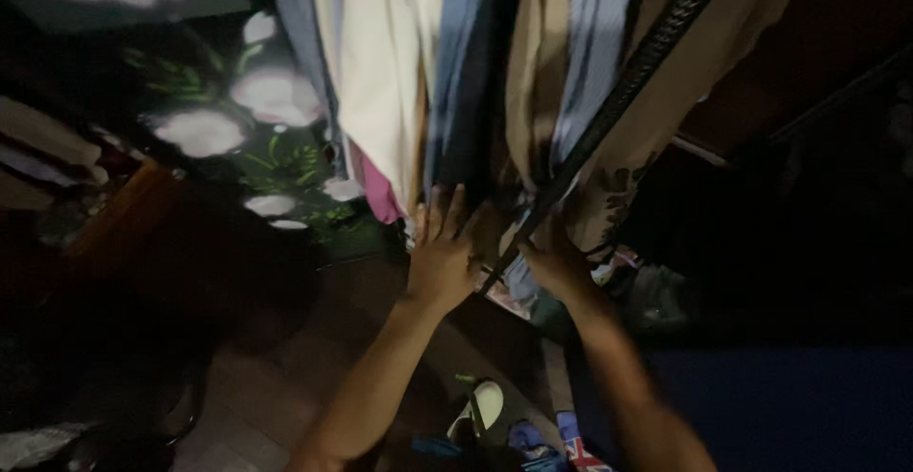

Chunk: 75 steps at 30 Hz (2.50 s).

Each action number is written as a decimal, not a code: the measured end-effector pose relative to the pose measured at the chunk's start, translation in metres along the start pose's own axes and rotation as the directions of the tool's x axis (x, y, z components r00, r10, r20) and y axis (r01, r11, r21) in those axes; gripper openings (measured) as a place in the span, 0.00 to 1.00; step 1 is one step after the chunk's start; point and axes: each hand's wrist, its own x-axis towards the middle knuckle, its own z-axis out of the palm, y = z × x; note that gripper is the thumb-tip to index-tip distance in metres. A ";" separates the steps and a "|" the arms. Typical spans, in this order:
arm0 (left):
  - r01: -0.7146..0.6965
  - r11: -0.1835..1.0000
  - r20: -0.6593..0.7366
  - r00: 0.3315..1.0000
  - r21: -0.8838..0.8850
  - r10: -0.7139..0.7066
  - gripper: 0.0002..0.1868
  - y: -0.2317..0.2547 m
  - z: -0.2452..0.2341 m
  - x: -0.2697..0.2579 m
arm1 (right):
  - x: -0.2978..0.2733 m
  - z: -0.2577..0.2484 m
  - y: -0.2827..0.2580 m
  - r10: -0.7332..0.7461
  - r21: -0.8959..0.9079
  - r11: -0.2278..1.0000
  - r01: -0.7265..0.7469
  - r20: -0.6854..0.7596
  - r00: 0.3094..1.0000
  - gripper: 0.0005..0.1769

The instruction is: The person picks up shirts from a pile, places them onto hangers, and hangs them on a closet rod.

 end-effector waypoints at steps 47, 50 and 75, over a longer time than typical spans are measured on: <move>0.945 0.178 -0.474 0.028 -0.274 -0.880 0.40 0.019 -0.291 -0.552 | -0.371 0.367 -0.360 -0.877 0.380 0.220 0.899 0.481 0.012 0.41; 0.938 0.130 -0.470 -0.039 -0.321 -0.882 0.39 0.027 -0.306 -0.596 | -0.411 0.395 -0.371 -0.886 0.437 0.205 0.876 0.464 -0.024 0.41; 0.915 -0.072 -0.553 -0.301 -0.396 -0.777 0.38 0.023 -0.440 -0.990 | -0.761 0.637 -0.501 -0.779 0.659 0.119 0.743 0.526 -0.342 0.36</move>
